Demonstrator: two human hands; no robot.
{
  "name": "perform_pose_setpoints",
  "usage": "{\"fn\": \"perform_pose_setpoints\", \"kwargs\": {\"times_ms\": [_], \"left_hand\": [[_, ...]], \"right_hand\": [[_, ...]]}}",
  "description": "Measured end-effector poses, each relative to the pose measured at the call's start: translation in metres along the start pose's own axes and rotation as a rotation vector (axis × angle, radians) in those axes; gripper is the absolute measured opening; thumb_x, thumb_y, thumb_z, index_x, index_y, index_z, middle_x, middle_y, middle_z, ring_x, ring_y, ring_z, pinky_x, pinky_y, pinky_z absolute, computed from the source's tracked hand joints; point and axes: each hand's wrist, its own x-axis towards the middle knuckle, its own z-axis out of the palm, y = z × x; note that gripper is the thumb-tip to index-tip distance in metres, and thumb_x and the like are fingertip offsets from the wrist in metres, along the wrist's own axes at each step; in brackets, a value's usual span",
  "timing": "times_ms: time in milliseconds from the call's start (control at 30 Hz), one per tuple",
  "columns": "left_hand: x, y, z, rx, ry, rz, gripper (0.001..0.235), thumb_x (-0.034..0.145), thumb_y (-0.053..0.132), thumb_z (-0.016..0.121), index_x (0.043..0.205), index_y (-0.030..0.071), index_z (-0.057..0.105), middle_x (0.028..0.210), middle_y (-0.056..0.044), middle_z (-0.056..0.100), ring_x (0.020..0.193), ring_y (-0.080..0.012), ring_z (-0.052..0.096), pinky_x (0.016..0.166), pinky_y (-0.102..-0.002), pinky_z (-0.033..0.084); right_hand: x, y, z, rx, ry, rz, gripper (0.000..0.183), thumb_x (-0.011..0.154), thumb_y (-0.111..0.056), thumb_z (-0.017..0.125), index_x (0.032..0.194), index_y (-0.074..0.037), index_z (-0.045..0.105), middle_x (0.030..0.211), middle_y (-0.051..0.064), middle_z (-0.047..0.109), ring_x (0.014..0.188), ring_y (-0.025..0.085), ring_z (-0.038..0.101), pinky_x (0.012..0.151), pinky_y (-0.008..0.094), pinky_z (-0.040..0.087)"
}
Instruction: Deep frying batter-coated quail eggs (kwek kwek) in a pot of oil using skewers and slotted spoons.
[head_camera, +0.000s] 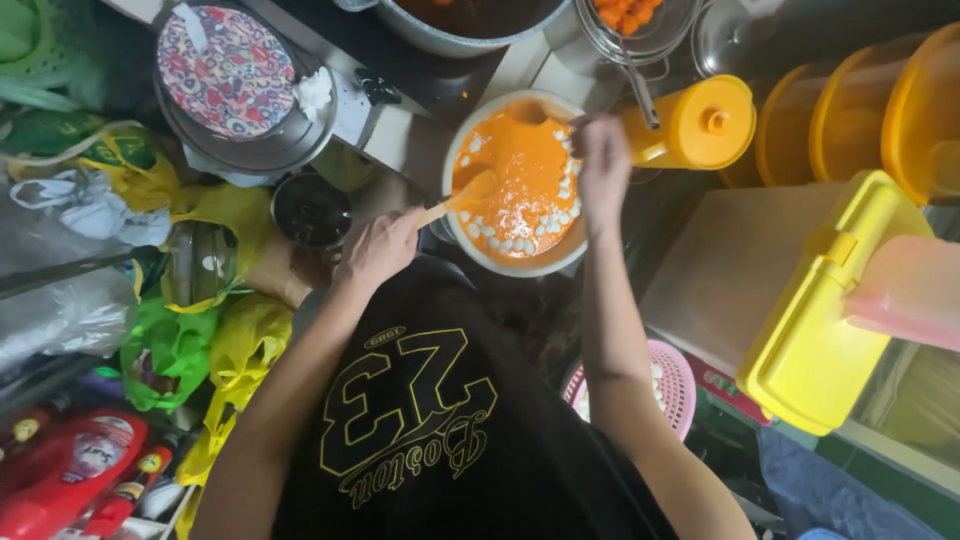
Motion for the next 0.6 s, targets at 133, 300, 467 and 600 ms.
{"fn": "perform_pose_setpoints", "kwargs": {"times_ms": [133, 300, 467, 600], "left_hand": [[-0.005, 0.026, -0.039, -0.090, -0.065, -0.024, 0.021, 0.101, 0.019, 0.063, 0.120, 0.015, 0.071, 0.088, -0.018, 0.076, 0.078, -0.0368, 0.076, 0.062, -0.045, 0.059], [-0.006, 0.023, -0.036, 0.019, -0.152, -0.064, 0.025, 0.102, 0.028, 0.061, 0.125, 0.026, 0.072, 0.088, -0.016, 0.076, 0.081, -0.0345, 0.078, 0.065, -0.045, 0.061], [-0.007, 0.023, -0.034, 0.003, -0.146, -0.129, 0.021, 0.102, 0.032, 0.060, 0.117, 0.029, 0.075, 0.094, -0.011, 0.076, 0.089, -0.0343, 0.077, 0.072, -0.047, 0.061], [-0.014, 0.050, -0.064, -0.029, -0.109, -0.168, 0.022, 0.102, 0.029, 0.059, 0.117, 0.026, 0.075, 0.098, -0.013, 0.077, 0.093, -0.0353, 0.076, 0.073, -0.047, 0.061]], "right_hand": [[-0.030, 0.039, 0.020, -0.225, -0.226, 0.073, 0.022, 0.110, -0.015, 0.051, 0.111, -0.002, 0.068, 0.091, 0.024, 0.070, 0.086, 0.037, 0.070, 0.077, 0.048, 0.059], [-0.044, 0.057, 0.039, -0.323, -0.346, 0.137, 0.022, 0.110, -0.025, 0.051, 0.115, -0.013, 0.069, 0.091, 0.017, 0.075, 0.089, 0.039, 0.074, 0.083, 0.049, 0.058], [-0.043, 0.093, 0.044, 0.292, -0.063, 0.699, 0.025, 0.103, -0.018, 0.051, 0.092, -0.006, 0.070, 0.066, 0.001, 0.057, 0.061, 0.010, 0.063, 0.065, 0.026, 0.062], [-0.041, 0.163, 0.010, 0.449, -0.201, 0.888, 0.024, 0.105, -0.020, 0.044, 0.101, -0.010, 0.066, 0.076, 0.002, 0.068, 0.072, 0.011, 0.072, 0.064, 0.023, 0.061]]}}
